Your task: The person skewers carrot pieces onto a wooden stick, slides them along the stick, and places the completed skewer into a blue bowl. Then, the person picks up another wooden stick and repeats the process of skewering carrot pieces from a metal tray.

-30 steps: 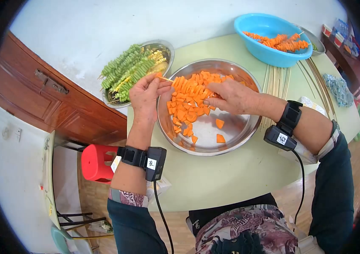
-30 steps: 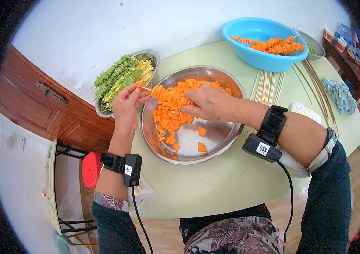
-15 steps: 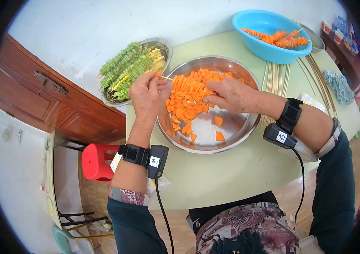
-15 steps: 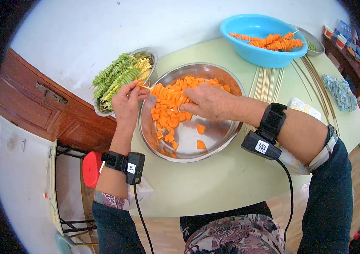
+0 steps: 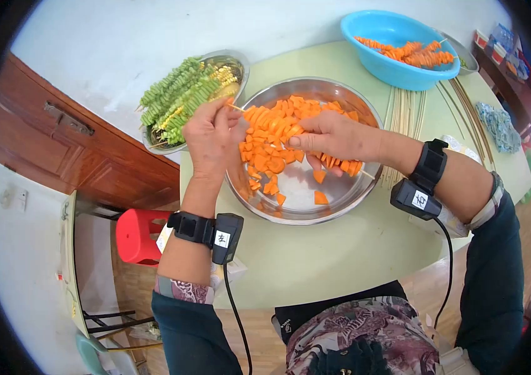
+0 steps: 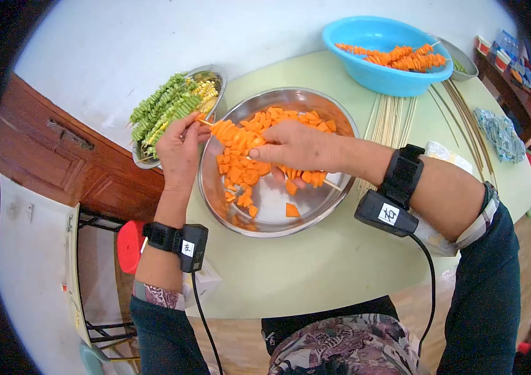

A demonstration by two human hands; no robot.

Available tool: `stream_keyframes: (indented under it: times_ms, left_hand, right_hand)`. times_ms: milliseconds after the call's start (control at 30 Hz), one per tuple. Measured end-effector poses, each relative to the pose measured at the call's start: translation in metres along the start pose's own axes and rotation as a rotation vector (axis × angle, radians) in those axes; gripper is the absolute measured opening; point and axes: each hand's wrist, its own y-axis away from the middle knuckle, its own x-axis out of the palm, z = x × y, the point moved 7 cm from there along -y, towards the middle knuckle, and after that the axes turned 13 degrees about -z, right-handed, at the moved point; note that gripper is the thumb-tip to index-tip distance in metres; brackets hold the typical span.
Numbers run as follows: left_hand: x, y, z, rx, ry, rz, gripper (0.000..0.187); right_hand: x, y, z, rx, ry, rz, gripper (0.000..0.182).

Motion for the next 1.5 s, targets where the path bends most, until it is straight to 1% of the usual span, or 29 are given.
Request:
stream_keyframes:
  times_ms: [33,100,167,233,267,400,467,533,567,633,700,767,867,967,1033,1067,1133,1200,1267,1333,1367,1400,1467,1500]
  left_hand:
    - [-0.001,0.001,-0.002,-0.033,0.0,0.01,0.017]
    - [0.0,-0.001,-0.002,-0.065,0.0,0.026,0.017]
    - [-0.003,-0.003,0.004,-0.172,0.146,-0.033,0.017]
    - [-0.004,-0.005,0.007,-0.145,0.118,-0.038,0.017]
    - [-0.005,-0.005,0.006,-0.117,0.089,-0.047,0.017]
    - [-0.006,-0.005,0.004,-0.113,0.077,-0.051,0.017]
    - [-0.007,-0.004,0.006,-0.141,0.119,-0.05,0.016]
    - [-0.007,-0.003,0.005,-0.16,0.144,-0.053,0.015]
    - [-0.007,-0.003,0.006,-0.179,0.165,-0.06,0.015]
    - [-0.005,-0.002,0.005,-0.174,0.16,-0.054,0.015]
    - [-0.004,0.001,0.003,-0.17,0.153,-0.05,0.016]
    - [0.01,0.01,-0.002,-0.179,0.09,0.073,0.017]
    - [0.019,0.016,0.001,-0.242,0.124,0.106,0.019]
    - [0.018,0.015,0.002,-0.24,0.137,0.087,0.017]
    - [0.014,0.011,0.003,-0.235,0.128,0.061,0.017]
    - [0.016,0.01,0.005,-0.231,0.131,0.083,0.016]
    - [0.015,0.015,0.007,-0.257,0.121,0.111,0.015]
    - [0.019,0.016,0.002,-0.196,0.098,0.2,0.015]
    - [0.023,0.02,0.004,-0.231,0.1,0.231,0.014]
    - [0.029,0.023,-0.001,-0.21,-0.119,0.358,0.014]
    - [0.03,0.024,0.0,-0.196,-0.126,0.362,0.011]
    - [0.029,0.023,0.006,-0.202,-0.126,0.363,0.011]
    - [0.034,0.026,0.023,-0.166,-0.25,0.528,0.01]
    - [0.033,0.026,0.025,-0.168,-0.249,0.527,0.01]
  right_hand:
    - [0.0,0.0,0.0,0.031,-0.053,0.014,0.029]
    - [-0.002,-0.001,0.0,0.01,-0.028,-0.002,0.03]
    - [-0.004,-0.002,0.0,-0.009,-0.005,-0.02,0.03]
    - [-0.005,-0.004,0.001,-0.07,0.057,-0.022,0.032]
    - [-0.005,-0.004,0.0,-0.067,0.055,-0.026,0.032]
    - [-0.005,-0.005,0.001,-0.106,0.109,-0.064,0.034]
    - [-0.006,-0.006,-0.001,-0.119,0.137,-0.078,0.034]
    - [-0.007,-0.005,0.004,-0.245,0.18,-0.136,0.035]
    - [-0.006,-0.006,0.002,-0.242,0.183,-0.138,0.035]
    - [-0.004,-0.007,0.0,-0.24,0.269,-0.154,0.03]
    - [-0.004,-0.006,0.001,-0.25,0.291,-0.174,0.033]
    - [-0.005,-0.006,0.001,-0.258,0.313,-0.19,0.036]
    - [-0.011,-0.007,0.002,-0.215,0.251,-0.231,0.036]
    - [-0.017,-0.01,0.003,-0.191,0.288,-0.24,0.037]
    - [-0.016,-0.011,0.006,-0.281,0.301,-0.237,0.036]
    - [-0.015,-0.013,0.004,-0.283,0.295,-0.231,0.036]
    - [-0.019,-0.013,0.006,-0.39,0.309,-0.346,0.036]
    - [-0.027,-0.015,0.007,-0.352,0.3,-0.34,0.036]
    - [-0.03,-0.01,0.009,-0.305,0.303,-0.338,0.036]
    - [-0.031,-0.012,0.005,-0.183,0.352,-0.327,0.038]
    - [-0.029,-0.016,0.003,-0.272,0.371,-0.326,0.038]
    - [-0.028,-0.016,0.0,-0.268,0.37,-0.323,0.038]
    - [-0.024,-0.017,0.001,-0.3,0.367,-0.297,0.038]
    - [-0.024,-0.017,0.002,-0.299,0.367,-0.295,0.038]
